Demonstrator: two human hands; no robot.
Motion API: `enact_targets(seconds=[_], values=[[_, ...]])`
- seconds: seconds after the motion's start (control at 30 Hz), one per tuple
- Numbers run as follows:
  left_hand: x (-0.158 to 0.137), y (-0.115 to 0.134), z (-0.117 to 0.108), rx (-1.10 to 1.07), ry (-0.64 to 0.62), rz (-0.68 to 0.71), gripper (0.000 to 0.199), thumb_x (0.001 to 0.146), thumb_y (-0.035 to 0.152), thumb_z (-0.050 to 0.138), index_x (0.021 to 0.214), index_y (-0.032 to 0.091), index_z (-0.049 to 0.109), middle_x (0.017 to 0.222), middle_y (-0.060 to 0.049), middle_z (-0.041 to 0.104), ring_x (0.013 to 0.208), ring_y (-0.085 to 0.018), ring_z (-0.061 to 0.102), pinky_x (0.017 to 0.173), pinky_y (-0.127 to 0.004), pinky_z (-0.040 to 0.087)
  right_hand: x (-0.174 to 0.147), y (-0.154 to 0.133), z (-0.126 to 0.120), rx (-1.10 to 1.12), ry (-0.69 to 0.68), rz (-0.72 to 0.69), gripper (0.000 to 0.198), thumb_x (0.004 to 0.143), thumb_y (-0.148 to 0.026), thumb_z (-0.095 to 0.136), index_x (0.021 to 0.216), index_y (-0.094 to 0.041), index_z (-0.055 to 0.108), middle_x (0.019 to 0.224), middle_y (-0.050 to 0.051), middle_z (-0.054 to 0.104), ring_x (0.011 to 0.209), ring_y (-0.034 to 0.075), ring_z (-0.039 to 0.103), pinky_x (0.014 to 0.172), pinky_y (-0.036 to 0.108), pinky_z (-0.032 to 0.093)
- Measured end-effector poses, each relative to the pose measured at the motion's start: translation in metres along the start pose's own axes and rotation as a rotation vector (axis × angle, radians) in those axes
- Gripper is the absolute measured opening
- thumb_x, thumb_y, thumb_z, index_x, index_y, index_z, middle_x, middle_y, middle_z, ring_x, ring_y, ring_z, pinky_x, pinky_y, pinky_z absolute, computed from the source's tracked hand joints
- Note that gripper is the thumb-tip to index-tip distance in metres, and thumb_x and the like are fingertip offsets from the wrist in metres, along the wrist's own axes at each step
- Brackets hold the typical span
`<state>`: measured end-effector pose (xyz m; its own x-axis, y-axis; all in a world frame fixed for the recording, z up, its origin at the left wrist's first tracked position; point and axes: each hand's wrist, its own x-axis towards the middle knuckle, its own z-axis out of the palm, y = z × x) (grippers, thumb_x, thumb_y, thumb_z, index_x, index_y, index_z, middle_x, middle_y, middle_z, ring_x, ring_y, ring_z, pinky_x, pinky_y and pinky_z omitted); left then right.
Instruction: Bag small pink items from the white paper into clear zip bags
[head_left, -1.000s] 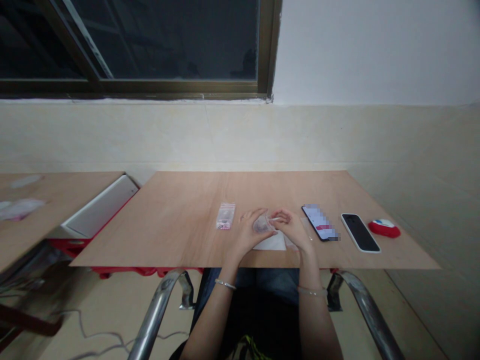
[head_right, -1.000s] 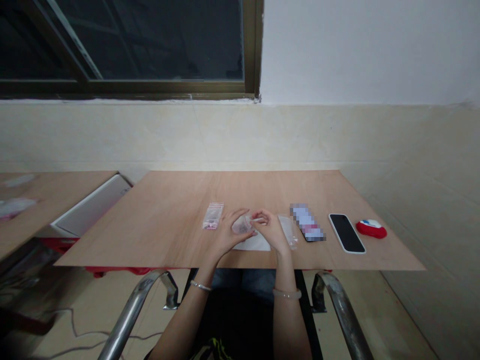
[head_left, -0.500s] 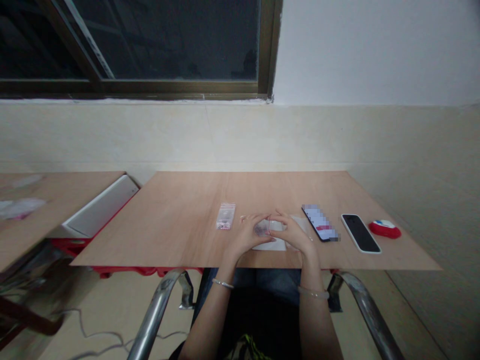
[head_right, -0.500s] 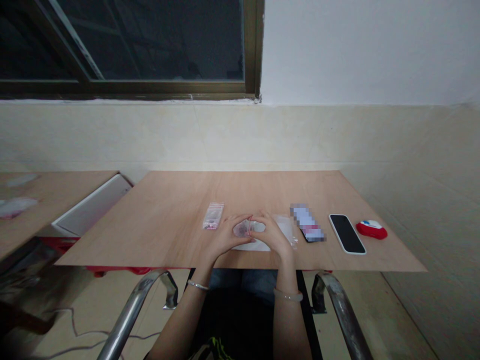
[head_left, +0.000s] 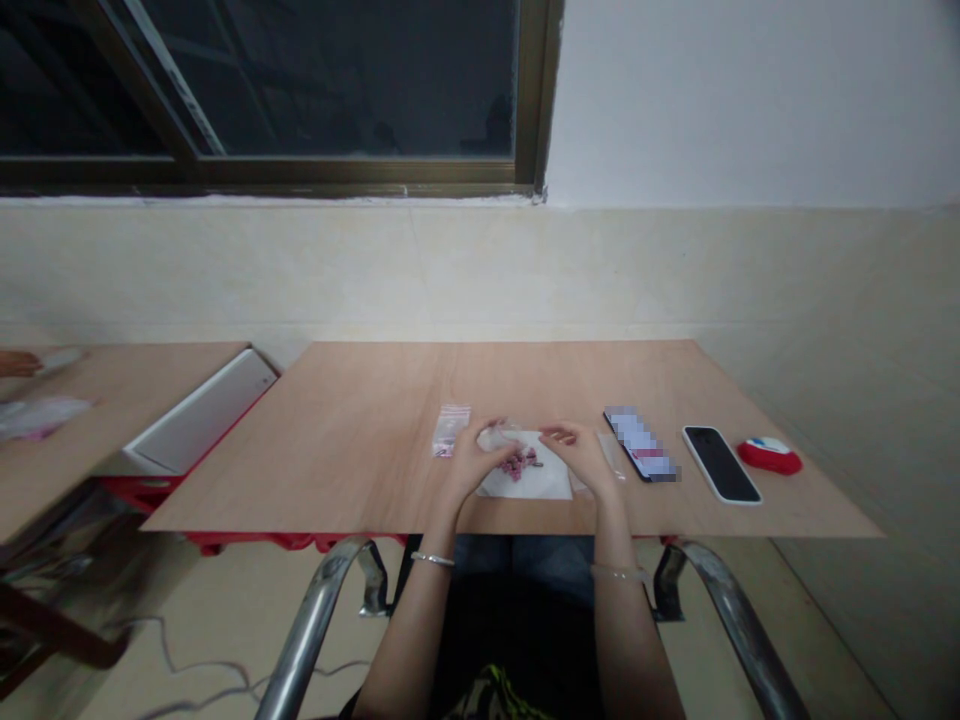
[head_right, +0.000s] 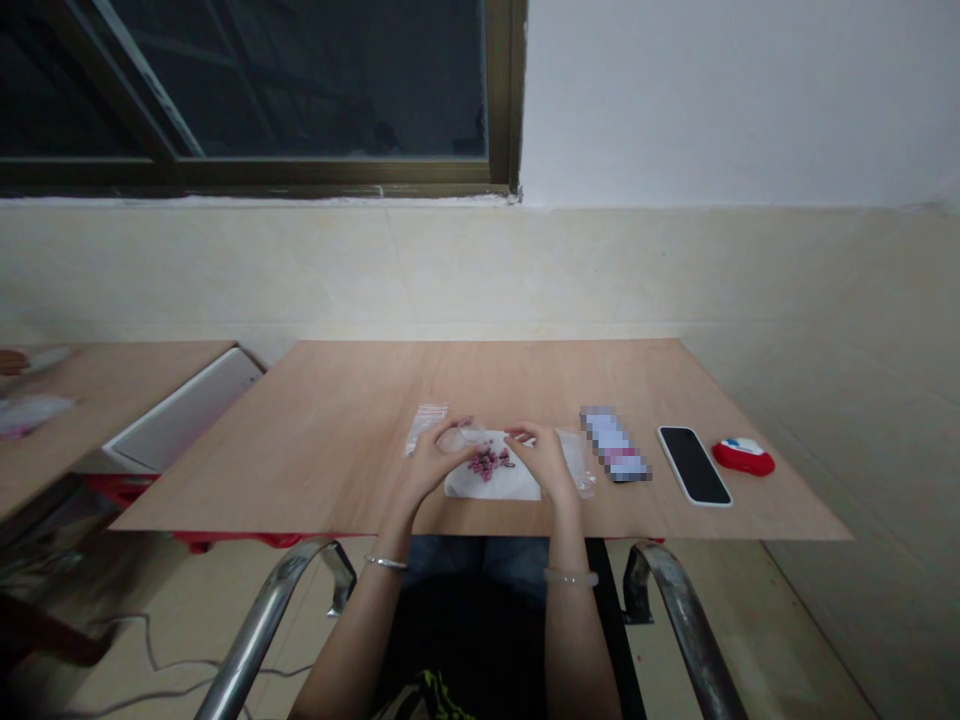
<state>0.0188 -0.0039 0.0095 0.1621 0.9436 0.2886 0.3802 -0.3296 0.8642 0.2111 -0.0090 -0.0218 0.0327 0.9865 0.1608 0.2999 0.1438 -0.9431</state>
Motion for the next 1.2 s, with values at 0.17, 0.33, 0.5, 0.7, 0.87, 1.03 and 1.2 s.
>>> enact_targets(seconds=[0.17,0.33,0.5,0.7,0.87,1.03,1.2], values=[[0.003,-0.004,-0.006,-0.081,0.071,-0.026,0.03,0.068,0.038,0.068,0.089,0.016,0.068,0.094,-0.008,0.069,0.091,-0.021,0.062,0.086,-0.037,0.047,0.006,0.053,0.013,-0.225,0.018,0.111,0.019,0.065,-0.024,0.063,0.079,-0.014,0.069,0.067,0.004,0.064,0.064,0.017,0.057,0.059,0.026,0.041],[0.002,-0.004,-0.006,-0.124,0.058,-0.06,0.026,0.072,0.039,0.063,0.08,0.015,0.069,0.088,-0.008,0.07,0.086,-0.021,0.064,0.082,-0.036,0.049,0.007,0.071,0.02,-0.306,-0.019,0.129,0.017,0.06,-0.024,0.068,0.075,-0.016,0.07,0.063,0.002,0.062,0.06,0.015,0.055,0.056,0.024,0.038],[0.001,-0.001,-0.005,-0.096,0.017,-0.063,0.035,0.066,0.033,0.071,0.097,0.016,0.066,0.101,-0.008,0.067,0.095,-0.021,0.061,0.088,-0.038,0.046,0.009,0.071,0.024,-0.304,-0.095,0.094,0.015,0.059,-0.022,0.068,0.073,-0.018,0.071,0.064,0.001,0.063,0.06,0.014,0.053,0.056,0.023,0.037],[-0.002,-0.001,-0.007,-0.08,-0.073,-0.061,0.041,0.067,0.029,0.07,0.105,0.018,0.062,0.111,-0.009,0.063,0.102,-0.021,0.058,0.092,-0.038,0.045,0.009,0.076,0.033,-0.283,-0.142,0.033,0.013,0.062,-0.021,0.067,0.074,-0.018,0.071,0.069,0.003,0.067,0.063,0.015,0.055,0.059,0.024,0.039],[-0.002,-0.006,-0.008,-0.086,-0.095,-0.069,0.042,0.065,0.027,0.071,0.105,0.019,0.061,0.11,-0.008,0.064,0.101,-0.021,0.059,0.091,-0.039,0.047,0.009,0.081,0.036,-0.206,-0.166,0.023,0.012,0.064,-0.02,0.065,0.074,-0.018,0.071,0.071,0.004,0.069,0.065,0.016,0.059,0.063,0.026,0.043],[-0.001,-0.011,-0.01,-0.071,-0.125,-0.071,0.044,0.064,0.029,0.072,0.105,0.017,0.062,0.111,-0.009,0.063,0.103,-0.022,0.058,0.093,-0.04,0.045,0.009,0.085,0.032,-0.116,-0.209,0.029,0.013,0.064,-0.021,0.064,0.074,-0.017,0.071,0.076,0.005,0.07,0.068,0.018,0.06,0.068,0.03,0.046],[-0.002,-0.013,-0.01,-0.061,-0.14,-0.082,0.046,0.064,0.032,0.072,0.106,0.017,0.062,0.11,-0.009,0.063,0.103,-0.021,0.058,0.093,-0.038,0.044,0.009,0.08,0.03,-0.081,-0.176,0.063,0.013,0.063,-0.025,0.065,0.071,-0.016,0.071,0.072,0.006,0.069,0.068,0.018,0.059,0.069,0.031,0.046]])
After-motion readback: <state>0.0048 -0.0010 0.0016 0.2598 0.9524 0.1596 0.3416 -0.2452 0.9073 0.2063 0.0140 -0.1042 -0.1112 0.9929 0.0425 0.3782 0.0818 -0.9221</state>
